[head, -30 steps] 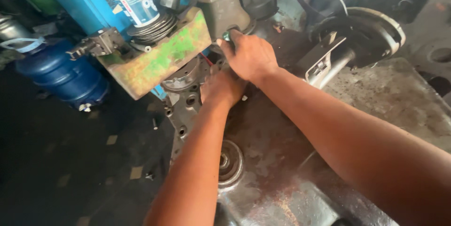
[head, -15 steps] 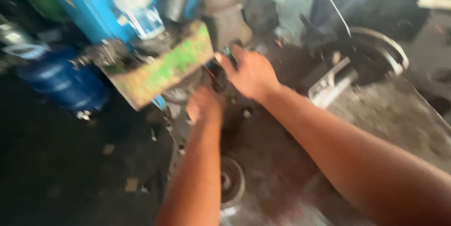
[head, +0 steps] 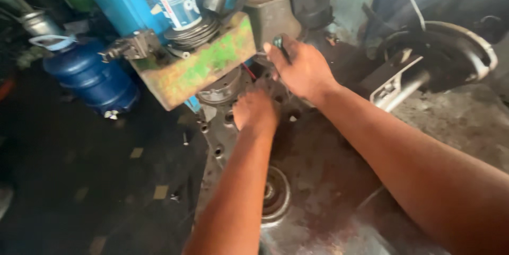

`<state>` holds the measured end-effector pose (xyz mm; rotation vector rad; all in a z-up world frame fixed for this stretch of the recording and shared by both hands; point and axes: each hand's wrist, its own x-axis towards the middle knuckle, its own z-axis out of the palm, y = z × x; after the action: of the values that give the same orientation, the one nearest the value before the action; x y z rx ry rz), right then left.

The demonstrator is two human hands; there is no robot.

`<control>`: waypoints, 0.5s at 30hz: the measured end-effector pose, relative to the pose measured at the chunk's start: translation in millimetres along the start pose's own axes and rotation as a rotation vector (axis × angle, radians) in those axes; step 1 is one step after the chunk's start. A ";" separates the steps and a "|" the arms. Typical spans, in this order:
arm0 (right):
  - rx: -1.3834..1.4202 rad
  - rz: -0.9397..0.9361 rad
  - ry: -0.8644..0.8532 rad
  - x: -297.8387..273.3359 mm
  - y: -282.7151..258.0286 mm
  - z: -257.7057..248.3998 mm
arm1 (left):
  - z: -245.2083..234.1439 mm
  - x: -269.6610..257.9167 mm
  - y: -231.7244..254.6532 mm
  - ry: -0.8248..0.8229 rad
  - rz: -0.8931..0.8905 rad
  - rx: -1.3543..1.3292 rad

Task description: The person works on an engine block using a screwdriver to tighten or loosen components.

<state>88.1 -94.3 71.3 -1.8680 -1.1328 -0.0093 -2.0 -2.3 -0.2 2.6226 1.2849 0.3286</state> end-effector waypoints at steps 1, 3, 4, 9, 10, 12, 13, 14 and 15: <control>0.009 -0.005 -0.001 -0.1 -0.6 3.0 | 2.2 -1.0 -1.0 0.045 0.033 0.000; -0.047 -0.005 0.036 2.5 3.3 4.4 | 2.9 5.1 -1.3 0.104 0.070 -0.006; -0.046 -0.007 0.035 3.5 6.7 6.0 | 3.9 5.9 -1.7 0.106 0.088 0.010; -0.343 -0.021 0.075 6.9 15.9 13.9 | -16.8 -8.0 -3.0 0.137 0.121 -0.041; -0.356 -0.021 0.082 5.5 16.8 12.1 | -22.6 -13.0 0.4 0.035 0.038 -0.078; -0.245 -0.063 0.163 5.2 14.8 10.8 | -32.8 -18.7 4.5 -0.063 -0.028 -0.123; -0.258 -0.066 0.176 5.7 12.9 11.0 | -34.4 -22.3 3.4 -0.059 -0.009 -0.123; -0.260 -0.026 0.161 3.9 11.6 12.6 | -32.7 -27.8 0.6 -0.060 0.007 -0.123; -0.261 0.014 0.146 4.6 10.8 12.6 | -30.0 -33.1 -3.8 -0.061 0.019 -0.133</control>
<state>93.2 -83.9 58.5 -2.0668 -1.0575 -0.2938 -33.2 -23.9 23.8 2.5150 1.1776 0.3235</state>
